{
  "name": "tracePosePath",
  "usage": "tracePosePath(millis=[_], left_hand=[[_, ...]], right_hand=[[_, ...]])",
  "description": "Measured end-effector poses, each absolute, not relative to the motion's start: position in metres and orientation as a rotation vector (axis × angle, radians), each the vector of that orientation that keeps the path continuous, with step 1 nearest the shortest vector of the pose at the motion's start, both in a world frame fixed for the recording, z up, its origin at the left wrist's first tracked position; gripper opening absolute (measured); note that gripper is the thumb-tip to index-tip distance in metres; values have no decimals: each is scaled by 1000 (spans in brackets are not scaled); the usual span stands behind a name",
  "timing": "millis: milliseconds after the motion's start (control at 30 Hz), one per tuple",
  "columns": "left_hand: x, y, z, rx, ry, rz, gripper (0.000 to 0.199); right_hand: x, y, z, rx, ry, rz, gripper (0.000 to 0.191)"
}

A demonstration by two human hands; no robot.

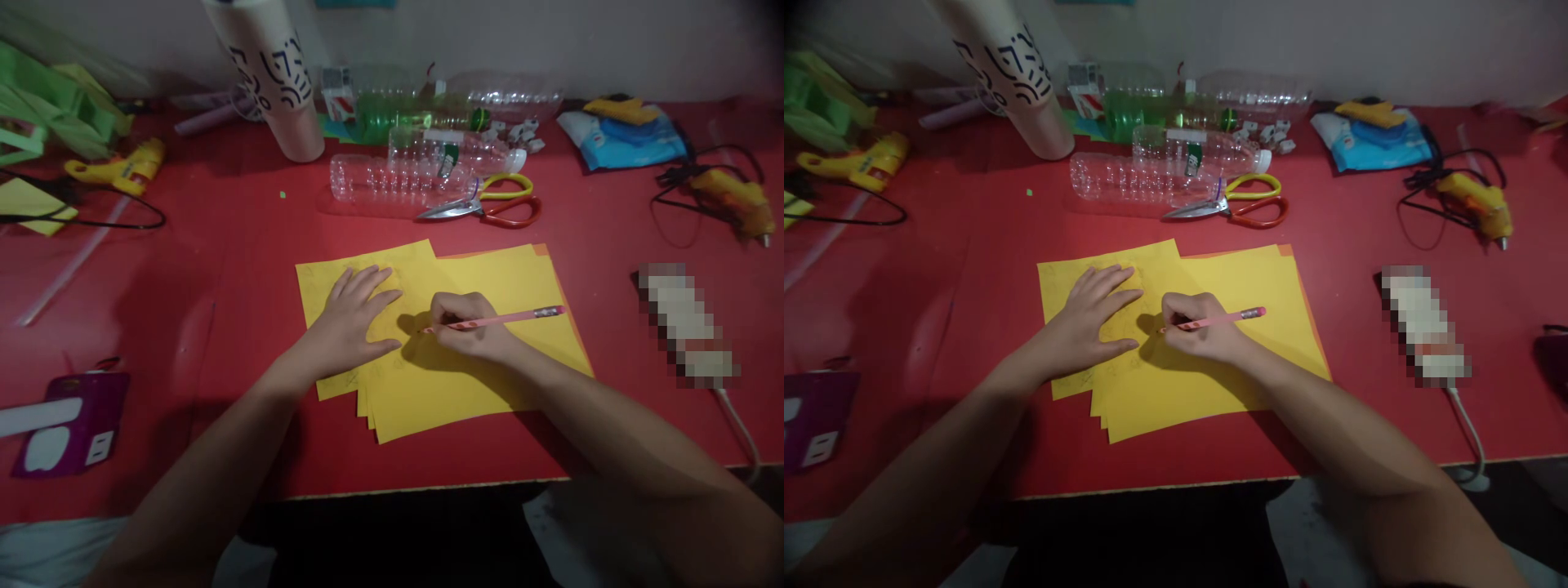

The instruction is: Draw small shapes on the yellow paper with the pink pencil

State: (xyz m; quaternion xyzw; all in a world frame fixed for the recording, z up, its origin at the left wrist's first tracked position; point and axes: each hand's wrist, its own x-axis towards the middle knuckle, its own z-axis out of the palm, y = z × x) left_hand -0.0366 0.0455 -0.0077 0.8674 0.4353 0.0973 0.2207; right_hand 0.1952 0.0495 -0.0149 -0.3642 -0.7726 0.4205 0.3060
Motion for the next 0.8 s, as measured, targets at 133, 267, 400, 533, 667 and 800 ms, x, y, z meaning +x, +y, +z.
tracePosePath(millis=[133,267,400,533,667,800], left_hand=[[-37,45,-8,2386,1201,262,61],[-37,45,-9,2376,1202,277,60],[-37,45,-9,2366,1199,298,59],[-37,45,-8,2373,1200,279,59],[-37,45,-7,2382,1201,281,59],[-36,45,-8,2389,1200,285,58]], right_hand=[[195,49,-16,-968,-2045,1127,12],[195,49,-16,-964,-2020,1143,12],[194,48,-12,-989,-2003,1177,12],[192,46,-9,-1027,-1986,1215,12],[191,46,-11,-1042,-1983,1247,12],[191,46,-13,-1047,-1968,1277,13]])
